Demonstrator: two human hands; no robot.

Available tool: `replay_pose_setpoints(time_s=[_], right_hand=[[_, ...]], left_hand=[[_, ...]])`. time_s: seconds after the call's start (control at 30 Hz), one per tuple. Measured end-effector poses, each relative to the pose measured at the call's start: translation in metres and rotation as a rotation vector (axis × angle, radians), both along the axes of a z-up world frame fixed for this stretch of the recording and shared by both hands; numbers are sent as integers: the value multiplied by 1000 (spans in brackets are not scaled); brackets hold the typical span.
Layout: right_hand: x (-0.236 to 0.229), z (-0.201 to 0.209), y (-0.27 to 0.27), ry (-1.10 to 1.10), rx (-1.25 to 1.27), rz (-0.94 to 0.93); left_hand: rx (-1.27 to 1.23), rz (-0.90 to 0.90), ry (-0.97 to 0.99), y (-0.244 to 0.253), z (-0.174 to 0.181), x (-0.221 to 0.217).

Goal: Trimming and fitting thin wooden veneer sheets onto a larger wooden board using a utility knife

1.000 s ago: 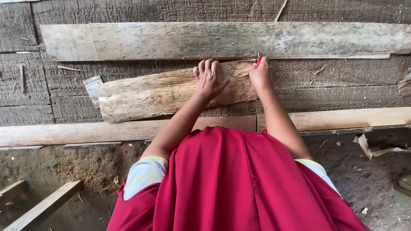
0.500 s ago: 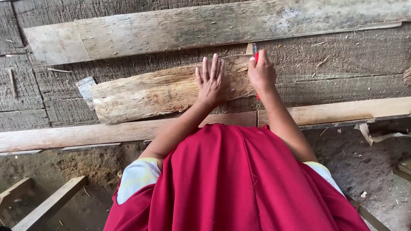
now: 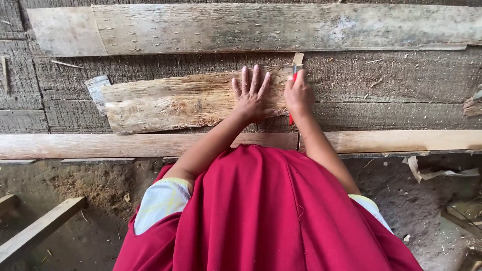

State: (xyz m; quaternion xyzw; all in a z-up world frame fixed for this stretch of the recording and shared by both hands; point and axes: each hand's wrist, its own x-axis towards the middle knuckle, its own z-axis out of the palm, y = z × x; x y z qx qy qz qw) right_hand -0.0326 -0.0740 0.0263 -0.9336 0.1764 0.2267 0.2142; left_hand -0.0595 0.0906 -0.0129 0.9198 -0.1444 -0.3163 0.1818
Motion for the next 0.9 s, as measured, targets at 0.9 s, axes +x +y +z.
replay_pose_setpoints(time_s=[0.9], right_hand=[[46,-27,-70,-172,44,201]], left_hand=[[-445,247,-922,-16,85,38]])
